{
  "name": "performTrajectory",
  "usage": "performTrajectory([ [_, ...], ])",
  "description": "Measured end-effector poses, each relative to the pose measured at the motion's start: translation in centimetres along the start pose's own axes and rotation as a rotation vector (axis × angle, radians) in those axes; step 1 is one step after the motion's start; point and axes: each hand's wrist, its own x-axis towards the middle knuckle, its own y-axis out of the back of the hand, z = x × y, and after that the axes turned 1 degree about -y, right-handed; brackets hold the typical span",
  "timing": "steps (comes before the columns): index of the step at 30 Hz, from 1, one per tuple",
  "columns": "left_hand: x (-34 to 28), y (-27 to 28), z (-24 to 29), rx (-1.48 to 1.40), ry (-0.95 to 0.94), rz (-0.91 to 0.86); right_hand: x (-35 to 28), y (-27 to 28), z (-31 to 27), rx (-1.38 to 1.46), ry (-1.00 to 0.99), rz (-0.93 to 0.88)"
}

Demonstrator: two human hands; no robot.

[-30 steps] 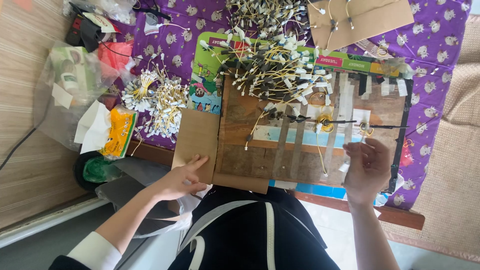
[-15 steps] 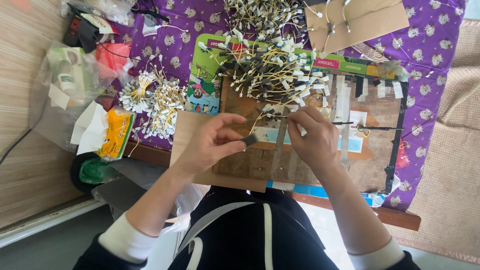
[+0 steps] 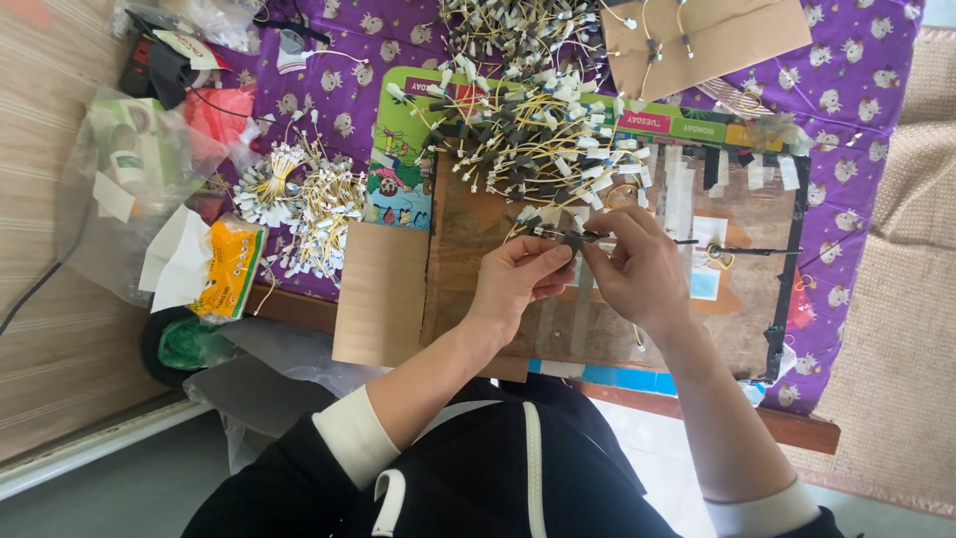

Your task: Assemble small electrical wire connectors onto a harness using a wooden jig

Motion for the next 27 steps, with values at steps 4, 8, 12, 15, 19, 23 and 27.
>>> performTrajectory([
  [4,-0.4,-0.6,0.2,-0.012,0.017,0.047,0.0,0.0,0.1,-0.011,0.005,-0.007],
  [8,-0.2,-1.1,0.3,0.009,0.039,0.102,0.1,0.1,-0.1,0.003,-0.003,-0.019],
  [12,-0.4,-1.7,1.5,0.105,0.060,0.153,0.1,0.2,-0.2,-0.001,0.025,-0.020],
  [15,-0.2,-0.2,1.5,0.190,0.139,0.077,0.4,-0.2,1.2,0.004,0.080,0.006],
  [19,-2.8,-1.0,4.4,0.176,0.222,-0.086,0.6,0.5,-1.1,0.094,0.178,0.081],
  [23,-3.1,-0.9,6.8,0.033,0.263,-0.304,0.2,1.5,-3.0,0.146,0.216,0.090],
  [27,-2.7,-1.4,7.9,0.033,0.322,-0.330,-0.4,2.8,-4.6,0.100,0.266,0.051],
])
